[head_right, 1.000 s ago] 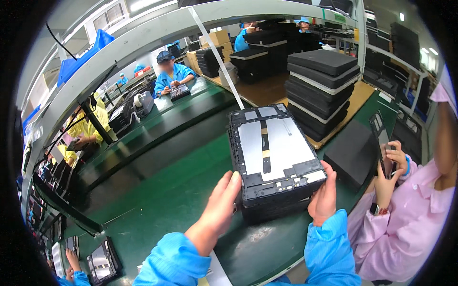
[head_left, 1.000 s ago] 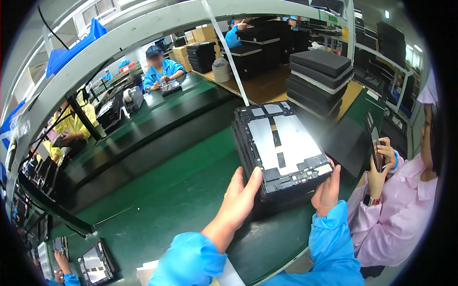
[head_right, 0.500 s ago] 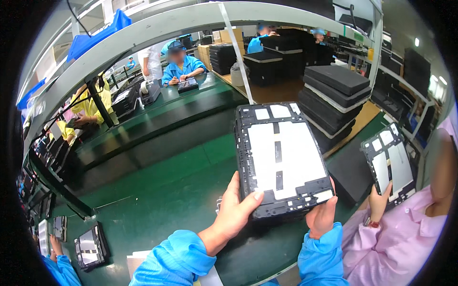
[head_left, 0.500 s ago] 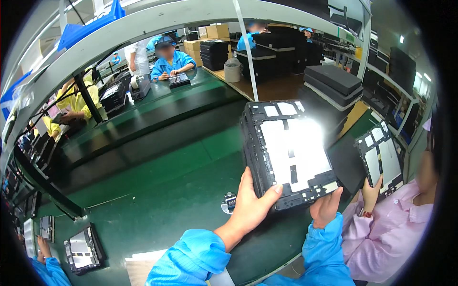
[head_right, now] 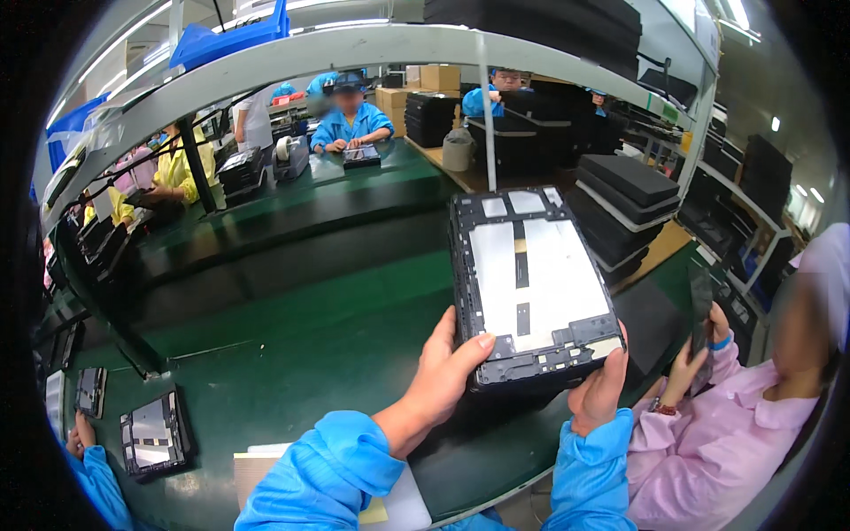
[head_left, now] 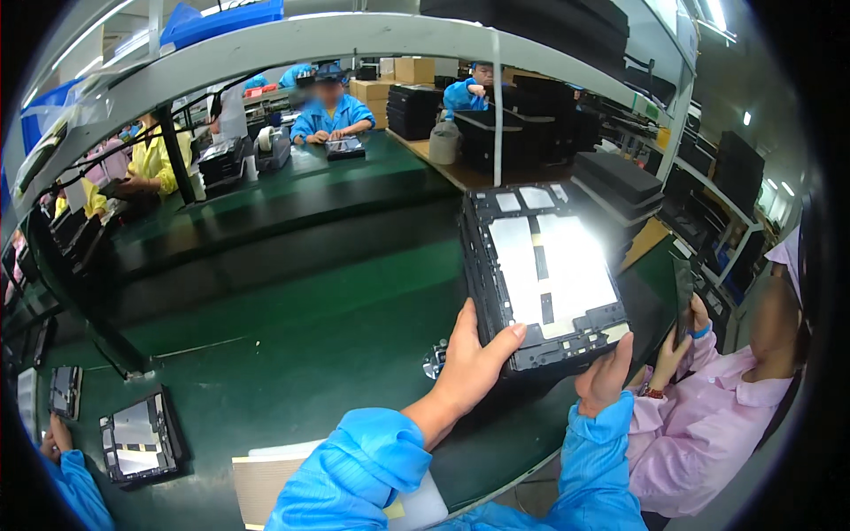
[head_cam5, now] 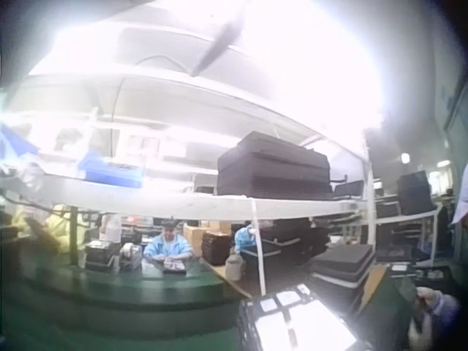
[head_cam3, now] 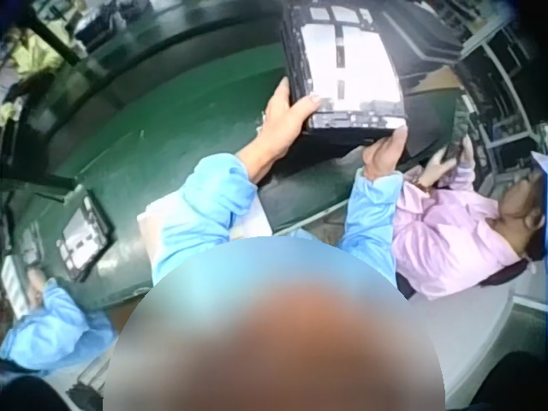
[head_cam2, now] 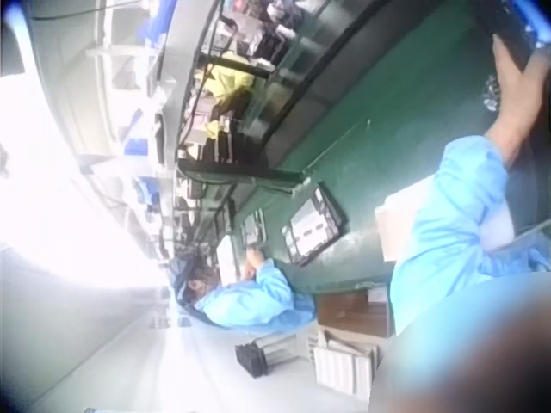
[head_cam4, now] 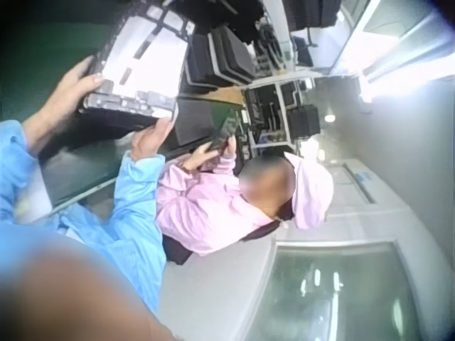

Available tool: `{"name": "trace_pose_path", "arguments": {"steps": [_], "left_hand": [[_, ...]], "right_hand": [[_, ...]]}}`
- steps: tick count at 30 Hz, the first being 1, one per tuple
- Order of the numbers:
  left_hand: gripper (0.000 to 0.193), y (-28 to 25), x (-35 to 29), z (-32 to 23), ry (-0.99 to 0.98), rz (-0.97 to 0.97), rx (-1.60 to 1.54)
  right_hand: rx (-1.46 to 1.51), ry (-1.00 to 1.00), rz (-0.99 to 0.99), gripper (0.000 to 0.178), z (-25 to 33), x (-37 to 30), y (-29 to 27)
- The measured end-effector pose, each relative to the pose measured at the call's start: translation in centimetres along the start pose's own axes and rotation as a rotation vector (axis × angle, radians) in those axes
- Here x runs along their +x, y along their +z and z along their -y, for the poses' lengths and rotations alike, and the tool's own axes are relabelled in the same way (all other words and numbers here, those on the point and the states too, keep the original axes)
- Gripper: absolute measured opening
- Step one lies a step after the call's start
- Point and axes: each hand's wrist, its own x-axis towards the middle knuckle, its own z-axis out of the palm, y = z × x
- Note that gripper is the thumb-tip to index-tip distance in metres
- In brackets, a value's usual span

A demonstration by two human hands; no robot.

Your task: The person assembles electronic device components on a green workbench, using tweezers to place small parts and a pen to mark a yellow notepad. They handle multiple device chassis, aligning and securing internal components while referencing the notepad.

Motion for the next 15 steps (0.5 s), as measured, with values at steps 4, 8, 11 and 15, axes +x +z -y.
{"name": "trace_pose_path", "arguments": {"steps": [4, 8, 11, 15], "left_hand": [[0.051, -2.5, -1.2, -3.2, -0.014, -0.087, -0.015], [0.057, -9.0, -4.9, -7.9, 0.011, -0.248, -0.030], [0.057, -14.0, -8.7, -9.6, 0.025, -0.422, -0.005], [0.050, -22.0, -13.4, -8.1, -0.051, -0.612, -0.123]], "right_hand": [[0.023, 0.007, -0.022, 0.065, -0.4, -1.7, 5.1], [-0.132, 0.006, 0.097, 0.062, -4.5, -5.0, 12.9], [-0.175, 0.139, 0.300, 0.061, -7.1, -7.9, 17.7], [-0.182, 0.352, 0.427, 0.065, -11.2, -10.6, 21.0]]}}
